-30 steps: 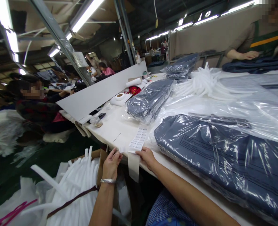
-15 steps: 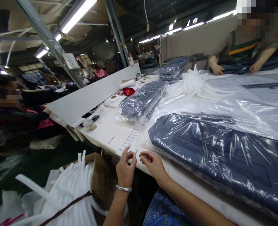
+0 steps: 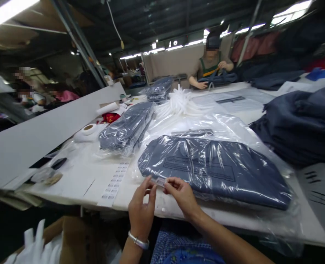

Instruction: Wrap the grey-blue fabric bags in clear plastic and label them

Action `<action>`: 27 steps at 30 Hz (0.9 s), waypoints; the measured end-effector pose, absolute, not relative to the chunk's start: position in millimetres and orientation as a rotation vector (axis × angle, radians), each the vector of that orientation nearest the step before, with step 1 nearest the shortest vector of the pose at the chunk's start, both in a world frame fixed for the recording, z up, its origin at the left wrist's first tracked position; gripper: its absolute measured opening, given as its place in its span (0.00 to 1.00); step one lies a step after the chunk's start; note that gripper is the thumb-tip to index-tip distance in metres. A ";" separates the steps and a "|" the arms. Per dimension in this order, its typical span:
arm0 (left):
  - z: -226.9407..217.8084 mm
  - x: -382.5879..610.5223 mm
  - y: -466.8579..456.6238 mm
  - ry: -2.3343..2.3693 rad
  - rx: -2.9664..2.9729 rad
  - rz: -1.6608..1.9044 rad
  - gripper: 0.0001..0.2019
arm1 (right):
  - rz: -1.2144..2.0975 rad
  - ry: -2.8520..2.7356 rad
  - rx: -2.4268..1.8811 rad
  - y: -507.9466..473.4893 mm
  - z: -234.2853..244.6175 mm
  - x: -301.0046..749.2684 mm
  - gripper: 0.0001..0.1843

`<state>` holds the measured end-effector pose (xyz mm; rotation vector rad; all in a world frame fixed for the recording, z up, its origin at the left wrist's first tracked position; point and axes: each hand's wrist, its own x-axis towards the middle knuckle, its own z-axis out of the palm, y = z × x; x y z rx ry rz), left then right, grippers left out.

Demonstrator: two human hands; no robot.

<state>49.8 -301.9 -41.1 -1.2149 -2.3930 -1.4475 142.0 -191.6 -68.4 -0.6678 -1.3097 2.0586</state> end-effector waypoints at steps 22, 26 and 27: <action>-34.8 26.0 -82.1 -2.575 -2.014 -1.673 0.24 | 1.309 -1.949 -1.023 -3.3 -39.6 207.5 0.09; -46.6 23.2 -71.5 -2.607 -2.075 -1.425 0.25 | 1.343 -2.027 -1.049 10.7 -51.6 203.1 0.07; -47.6 23.1 -70.7 -2.605 -2.085 -1.343 0.25 | 1.320 -2.053 -1.061 12.4 -53.6 202.2 0.07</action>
